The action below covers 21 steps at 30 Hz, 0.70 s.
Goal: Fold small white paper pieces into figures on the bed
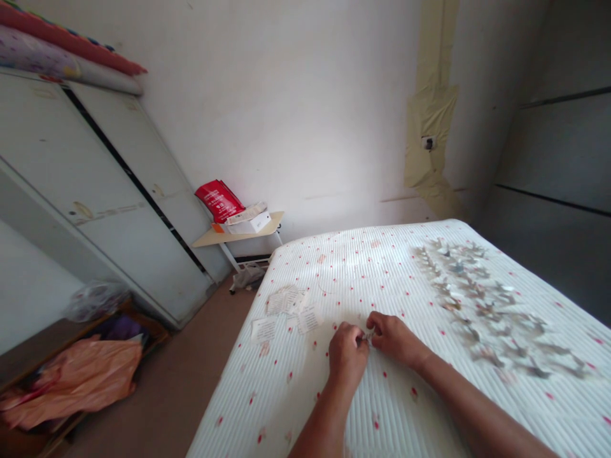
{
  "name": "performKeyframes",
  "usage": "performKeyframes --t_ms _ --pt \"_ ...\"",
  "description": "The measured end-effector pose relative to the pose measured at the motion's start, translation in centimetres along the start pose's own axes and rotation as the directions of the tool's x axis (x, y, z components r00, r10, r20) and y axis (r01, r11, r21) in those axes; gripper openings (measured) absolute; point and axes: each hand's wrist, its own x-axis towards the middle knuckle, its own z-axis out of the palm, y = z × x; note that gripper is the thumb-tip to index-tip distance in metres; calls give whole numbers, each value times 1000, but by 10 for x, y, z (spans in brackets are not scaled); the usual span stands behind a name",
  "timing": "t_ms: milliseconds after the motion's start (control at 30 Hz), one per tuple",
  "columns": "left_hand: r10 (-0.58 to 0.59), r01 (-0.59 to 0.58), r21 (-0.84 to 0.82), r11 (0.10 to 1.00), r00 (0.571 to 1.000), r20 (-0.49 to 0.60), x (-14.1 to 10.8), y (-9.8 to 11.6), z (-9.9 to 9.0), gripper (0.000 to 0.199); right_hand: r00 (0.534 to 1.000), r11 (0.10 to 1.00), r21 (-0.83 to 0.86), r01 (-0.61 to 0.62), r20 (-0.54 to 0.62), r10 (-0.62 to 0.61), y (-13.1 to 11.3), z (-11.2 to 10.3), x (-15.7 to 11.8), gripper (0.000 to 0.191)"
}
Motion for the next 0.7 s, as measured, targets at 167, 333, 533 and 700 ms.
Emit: performKeyframes --t_ms 167,333,533,700 --pt "-27 26 41 999 999 41 2 1 0 6 999 985 -164 -45 -13 43 -4 -1 -4 27" --pt "-57 55 40 998 997 43 3 4 -2 7 994 955 -277 -106 -40 99 -1 -3 -4 26" --pt "-106 105 31 994 994 31 3 6 -2 11 997 991 -109 -80 -10 79 10 -6 1 15" --pt "-106 105 56 993 994 20 4 6 -1 11 993 988 -114 -99 -77 90 8 -1 1 4"
